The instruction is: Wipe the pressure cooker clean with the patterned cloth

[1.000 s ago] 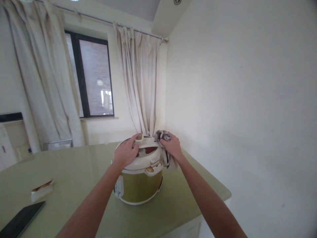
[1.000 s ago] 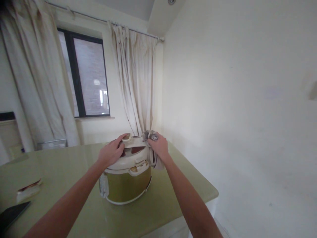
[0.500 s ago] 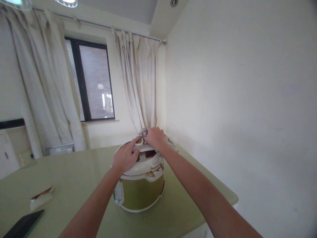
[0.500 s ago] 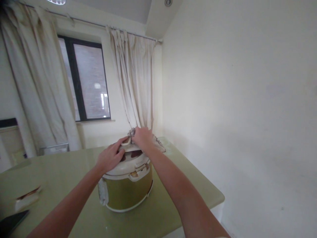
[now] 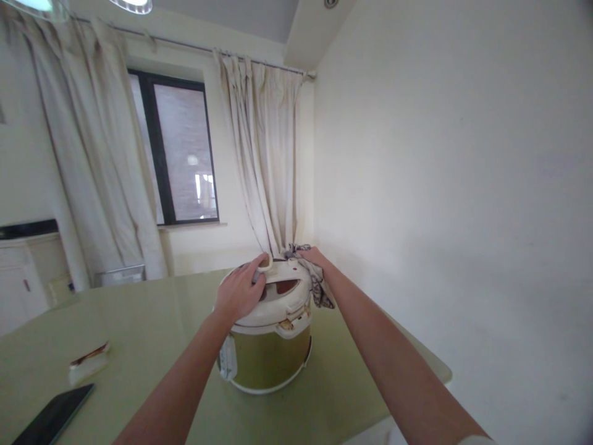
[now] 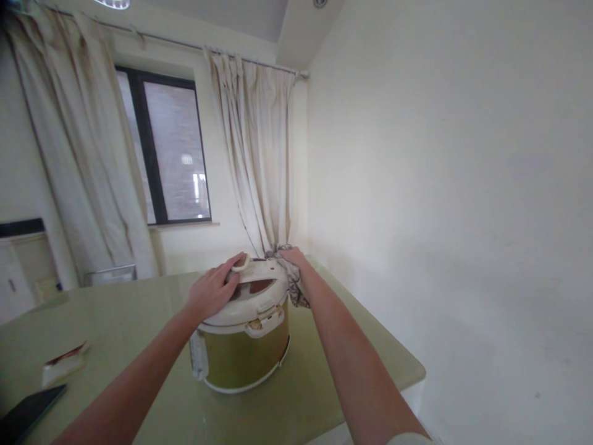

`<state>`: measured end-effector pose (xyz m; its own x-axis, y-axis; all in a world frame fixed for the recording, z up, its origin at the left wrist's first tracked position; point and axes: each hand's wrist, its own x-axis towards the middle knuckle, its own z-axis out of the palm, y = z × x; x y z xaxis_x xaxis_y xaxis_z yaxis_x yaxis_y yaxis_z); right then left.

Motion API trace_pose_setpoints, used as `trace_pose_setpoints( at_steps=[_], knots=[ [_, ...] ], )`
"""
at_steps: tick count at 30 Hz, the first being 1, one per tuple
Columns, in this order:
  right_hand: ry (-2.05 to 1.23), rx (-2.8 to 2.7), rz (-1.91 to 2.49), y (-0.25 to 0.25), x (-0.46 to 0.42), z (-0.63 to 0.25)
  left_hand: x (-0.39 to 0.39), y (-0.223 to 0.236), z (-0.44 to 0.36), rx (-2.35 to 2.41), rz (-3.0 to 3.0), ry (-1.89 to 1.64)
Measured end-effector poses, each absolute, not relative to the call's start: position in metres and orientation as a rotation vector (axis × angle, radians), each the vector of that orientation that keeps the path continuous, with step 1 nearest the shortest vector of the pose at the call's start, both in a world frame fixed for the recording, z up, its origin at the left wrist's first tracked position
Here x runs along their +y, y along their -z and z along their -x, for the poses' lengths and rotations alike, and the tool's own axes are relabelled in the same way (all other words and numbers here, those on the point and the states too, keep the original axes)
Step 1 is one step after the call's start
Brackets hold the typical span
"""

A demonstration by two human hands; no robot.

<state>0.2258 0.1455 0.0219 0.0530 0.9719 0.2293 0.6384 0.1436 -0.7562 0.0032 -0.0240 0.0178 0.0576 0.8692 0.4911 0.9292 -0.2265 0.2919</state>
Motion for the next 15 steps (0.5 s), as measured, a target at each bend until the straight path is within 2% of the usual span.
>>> trace_pose_setpoints(
  at_steps=[7,15],
  knots=[
    [-0.482,-1.499,1.528,0.0,0.084,-0.252,-0.026,-0.021,-0.005,-1.925,2.204,0.935],
    [0.17,-1.906,1.317,-0.013,-0.002,-0.221,-0.025,-0.019,-0.005,-1.884,2.201,0.927]
  ],
)
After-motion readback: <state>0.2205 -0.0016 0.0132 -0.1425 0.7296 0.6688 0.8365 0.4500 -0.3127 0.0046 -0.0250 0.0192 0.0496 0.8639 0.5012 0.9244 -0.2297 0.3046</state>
